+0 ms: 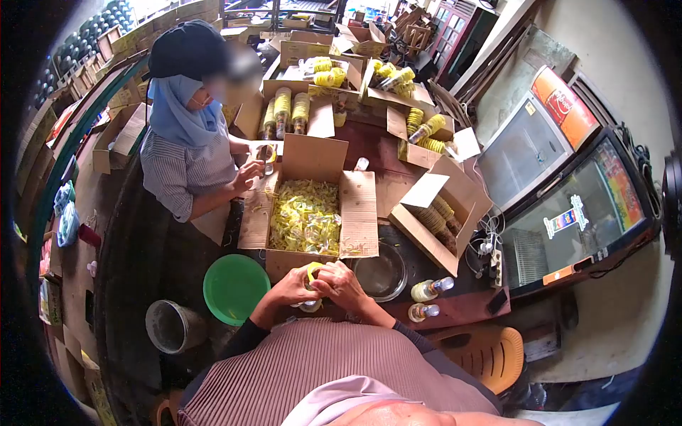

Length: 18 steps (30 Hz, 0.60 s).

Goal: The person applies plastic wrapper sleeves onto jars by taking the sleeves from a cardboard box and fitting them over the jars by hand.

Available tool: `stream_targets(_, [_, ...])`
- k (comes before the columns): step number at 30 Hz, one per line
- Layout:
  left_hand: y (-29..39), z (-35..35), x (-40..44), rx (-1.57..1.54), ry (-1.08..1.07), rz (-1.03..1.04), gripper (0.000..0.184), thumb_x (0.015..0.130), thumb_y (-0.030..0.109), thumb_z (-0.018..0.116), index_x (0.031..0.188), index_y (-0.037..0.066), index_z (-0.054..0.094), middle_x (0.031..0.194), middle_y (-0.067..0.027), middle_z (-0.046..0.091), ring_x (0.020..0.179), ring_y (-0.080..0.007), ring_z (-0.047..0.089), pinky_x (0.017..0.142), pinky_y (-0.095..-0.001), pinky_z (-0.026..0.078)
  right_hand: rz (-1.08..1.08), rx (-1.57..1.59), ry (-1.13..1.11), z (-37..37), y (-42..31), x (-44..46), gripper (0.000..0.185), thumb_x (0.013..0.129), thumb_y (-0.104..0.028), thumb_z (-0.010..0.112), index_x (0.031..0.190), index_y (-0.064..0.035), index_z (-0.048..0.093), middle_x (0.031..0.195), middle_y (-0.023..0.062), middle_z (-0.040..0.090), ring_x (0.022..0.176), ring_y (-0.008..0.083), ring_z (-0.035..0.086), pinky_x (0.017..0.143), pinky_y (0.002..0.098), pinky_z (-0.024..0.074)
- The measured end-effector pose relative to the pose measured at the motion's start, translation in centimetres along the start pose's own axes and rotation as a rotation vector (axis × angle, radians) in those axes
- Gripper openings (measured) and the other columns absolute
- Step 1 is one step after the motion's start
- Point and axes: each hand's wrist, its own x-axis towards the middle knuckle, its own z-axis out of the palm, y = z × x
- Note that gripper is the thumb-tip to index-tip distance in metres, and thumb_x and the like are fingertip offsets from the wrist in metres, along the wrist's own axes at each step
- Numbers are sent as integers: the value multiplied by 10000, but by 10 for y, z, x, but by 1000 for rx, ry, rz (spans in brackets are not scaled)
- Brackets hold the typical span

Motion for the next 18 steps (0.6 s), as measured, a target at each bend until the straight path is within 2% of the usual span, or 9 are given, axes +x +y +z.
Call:
stream_targets(6, [2,3,1,-25,-12,-31,455,679,235,714,1053,25,562,912,-73,643,839,-138,592,760,-320,487,188,144,44,0,-7,2,416,869,-391,566,670,-28,526,673,131,534,633,309,515,610,390,400])
stream_targets(10, [-12,3,4,-62,-17,-18,459,672,231,717,1050,24,559,919,-72,640,847,-138,591,769,-320,486,180,115,-7,-1,-5,6,399,855,-380,587,672,-29,538,681,139,552,642,319,538,605,404,411])
stream_targets(12, [-21,2,5,-132,-24,3,454,672,231,714,1044,22,559,933,-75,635,858,-132,583,780,-319,483,99,162,45,-2,-12,10,378,857,-333,608,662,-24,506,649,124,488,622,277,493,587,384,386])
stream_targets(15, [-27,-2,12,-59,-131,95,444,686,226,691,1053,18,550,959,-50,629,881,-136,566,795,-312,476,27,169,104,4,-8,14,366,859,-286,616,640,-16,501,612,124,481,583,278,502,548,384,386])
stream_targets(16, [-27,3,14,-156,-107,94,406,670,197,680,1011,15,554,899,-39,616,807,-129,572,716,-287,483,29,166,113,4,-9,15,366,859,-286,616,640,-16,501,612,124,481,583,278,502,548,384,386])
stream_targets(18, [-29,6,16,-252,-111,62,404,668,197,680,1006,16,554,889,-38,614,794,-127,570,705,-284,481,52,162,193,4,-12,19,349,866,-231,613,631,2,502,559,124,480,500,265,493,481,373,366])
